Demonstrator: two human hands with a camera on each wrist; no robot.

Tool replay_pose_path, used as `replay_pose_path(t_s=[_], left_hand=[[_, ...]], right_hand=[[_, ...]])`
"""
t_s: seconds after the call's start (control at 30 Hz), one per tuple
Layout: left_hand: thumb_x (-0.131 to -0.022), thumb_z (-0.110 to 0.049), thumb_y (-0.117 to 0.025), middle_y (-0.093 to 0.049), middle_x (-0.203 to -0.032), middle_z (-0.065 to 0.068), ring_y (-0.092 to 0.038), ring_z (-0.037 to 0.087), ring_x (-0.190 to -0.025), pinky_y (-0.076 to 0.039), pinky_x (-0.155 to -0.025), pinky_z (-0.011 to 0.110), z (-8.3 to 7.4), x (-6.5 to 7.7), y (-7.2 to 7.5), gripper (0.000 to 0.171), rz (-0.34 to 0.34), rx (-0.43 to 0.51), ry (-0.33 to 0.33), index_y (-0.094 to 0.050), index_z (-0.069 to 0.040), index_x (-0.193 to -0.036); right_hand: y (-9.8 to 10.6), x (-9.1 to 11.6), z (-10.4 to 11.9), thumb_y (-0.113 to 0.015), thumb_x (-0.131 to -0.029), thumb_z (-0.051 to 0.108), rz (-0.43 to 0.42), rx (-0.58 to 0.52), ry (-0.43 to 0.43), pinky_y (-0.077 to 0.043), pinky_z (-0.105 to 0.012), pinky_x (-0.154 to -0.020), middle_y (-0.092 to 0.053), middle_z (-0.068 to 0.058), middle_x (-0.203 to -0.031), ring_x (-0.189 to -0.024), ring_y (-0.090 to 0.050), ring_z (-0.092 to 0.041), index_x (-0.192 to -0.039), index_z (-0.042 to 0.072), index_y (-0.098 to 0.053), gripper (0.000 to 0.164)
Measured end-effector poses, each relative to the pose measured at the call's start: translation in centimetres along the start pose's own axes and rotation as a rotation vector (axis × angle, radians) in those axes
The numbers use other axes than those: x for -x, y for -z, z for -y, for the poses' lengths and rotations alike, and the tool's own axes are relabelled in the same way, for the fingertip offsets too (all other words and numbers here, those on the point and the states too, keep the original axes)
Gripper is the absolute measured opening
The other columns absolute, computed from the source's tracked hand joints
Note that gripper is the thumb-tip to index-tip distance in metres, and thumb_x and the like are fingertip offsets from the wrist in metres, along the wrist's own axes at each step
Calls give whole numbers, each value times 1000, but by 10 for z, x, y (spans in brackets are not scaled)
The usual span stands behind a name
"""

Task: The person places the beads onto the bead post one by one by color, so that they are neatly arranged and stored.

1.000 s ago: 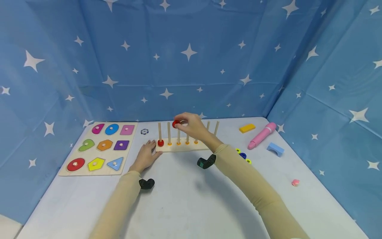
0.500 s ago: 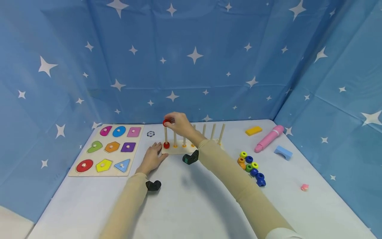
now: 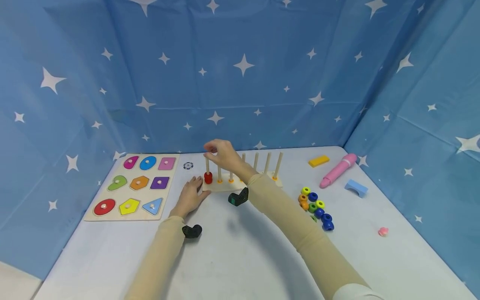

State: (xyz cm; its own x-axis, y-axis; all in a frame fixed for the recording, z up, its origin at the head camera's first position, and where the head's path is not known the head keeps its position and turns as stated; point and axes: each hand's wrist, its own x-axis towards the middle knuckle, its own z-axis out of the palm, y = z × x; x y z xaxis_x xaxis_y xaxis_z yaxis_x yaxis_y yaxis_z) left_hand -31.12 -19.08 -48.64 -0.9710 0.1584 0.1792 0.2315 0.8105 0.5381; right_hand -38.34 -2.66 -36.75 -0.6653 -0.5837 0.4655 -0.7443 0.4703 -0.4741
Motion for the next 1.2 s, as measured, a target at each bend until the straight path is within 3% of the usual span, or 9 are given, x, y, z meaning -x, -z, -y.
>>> replay_pose_path(t_s=[0.3, 0.7, 1.0, 1.2], left_hand=[[-92, -31, -62, -35, -144, 26, -22, 41, -137, -13, -114, 52, 4, -2, 3, 66, -8, -17, 7, -38, 10, -138], [-92, -31, -61, -35, -144, 27, -23, 42, -137, -14, -114, 52, 7, -3, 4, 66, -8, -44, -10, -38, 11, -138], [-93, -32, -60, -33, -145, 27, -20, 42, -137, -12, -114, 52, 9, -3, 5, 67, 11, -27, -12, -36, 11, -139], [-93, -32, -60, -33, -145, 27, -20, 42, -138, -12, -114, 53, 6, -2, -1, 68, 26, -17, -20, -36, 11, -139]], right_hand=[[20, 22, -7, -64, -90, 11, -116, -97, 3, -53, -19, -80, -67, -8, -103, -90, -64, -14, -108, 2, -67, 20], [77, 101, -46, -66, -88, 8, -163, -142, -55, -56, -25, -78, -68, -8, -98, -89, -65, -17, -102, 0, -68, 17], [115, 173, -90, -66, -89, 12, -216, -67, -254, -56, -32, -81, -69, -7, -97, -89, -65, -19, -103, 4, -68, 16], [124, 219, -117, -65, -89, 8, -173, -74, -376, -56, -35, -81, -68, -13, -101, -91, -66, -24, -105, 3, -66, 17]])
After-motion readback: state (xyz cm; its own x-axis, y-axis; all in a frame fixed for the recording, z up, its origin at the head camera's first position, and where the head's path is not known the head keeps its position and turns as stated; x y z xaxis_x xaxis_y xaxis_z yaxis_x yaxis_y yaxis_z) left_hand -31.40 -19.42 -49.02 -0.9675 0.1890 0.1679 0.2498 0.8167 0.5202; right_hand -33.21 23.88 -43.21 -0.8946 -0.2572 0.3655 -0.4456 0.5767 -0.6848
